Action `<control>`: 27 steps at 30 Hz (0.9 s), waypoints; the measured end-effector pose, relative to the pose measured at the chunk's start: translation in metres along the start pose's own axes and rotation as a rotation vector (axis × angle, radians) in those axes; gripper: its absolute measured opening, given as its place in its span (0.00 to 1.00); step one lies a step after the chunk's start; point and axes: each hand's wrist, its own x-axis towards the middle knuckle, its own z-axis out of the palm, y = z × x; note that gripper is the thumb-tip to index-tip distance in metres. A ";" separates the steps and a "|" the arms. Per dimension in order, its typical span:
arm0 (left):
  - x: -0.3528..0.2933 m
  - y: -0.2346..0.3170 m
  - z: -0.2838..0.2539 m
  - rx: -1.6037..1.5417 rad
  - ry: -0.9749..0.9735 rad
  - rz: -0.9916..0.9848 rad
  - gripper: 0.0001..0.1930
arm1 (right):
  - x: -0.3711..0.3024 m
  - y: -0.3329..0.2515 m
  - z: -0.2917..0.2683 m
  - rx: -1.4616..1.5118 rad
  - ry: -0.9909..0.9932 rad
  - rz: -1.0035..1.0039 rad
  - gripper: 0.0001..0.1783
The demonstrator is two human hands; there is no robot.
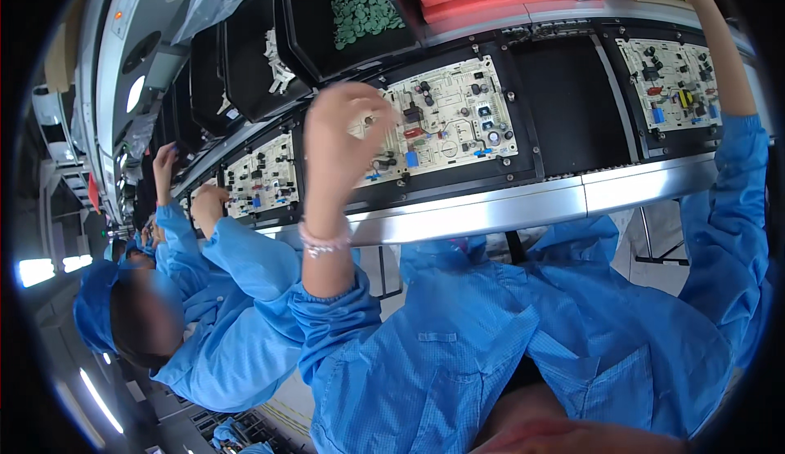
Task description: Assemble electronic components onto circuit boards on a production line.
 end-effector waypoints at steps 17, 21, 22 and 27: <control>-0.004 -0.196 -0.045 0.454 0.294 -0.539 0.15 | -0.156 -0.118 0.139 0.800 -1.066 0.297 0.26; -0.010 -0.179 -0.044 -0.140 0.474 -0.627 0.16 | -0.158 -0.120 0.147 0.734 -1.139 0.204 0.28; -0.011 -0.182 -0.044 -0.321 0.533 -0.581 0.16 | -0.159 -0.120 0.151 0.743 -1.169 0.185 0.28; -0.013 -0.169 -0.036 -0.595 0.605 -0.573 0.16 | -0.170 -0.127 0.154 0.814 -1.176 0.373 0.23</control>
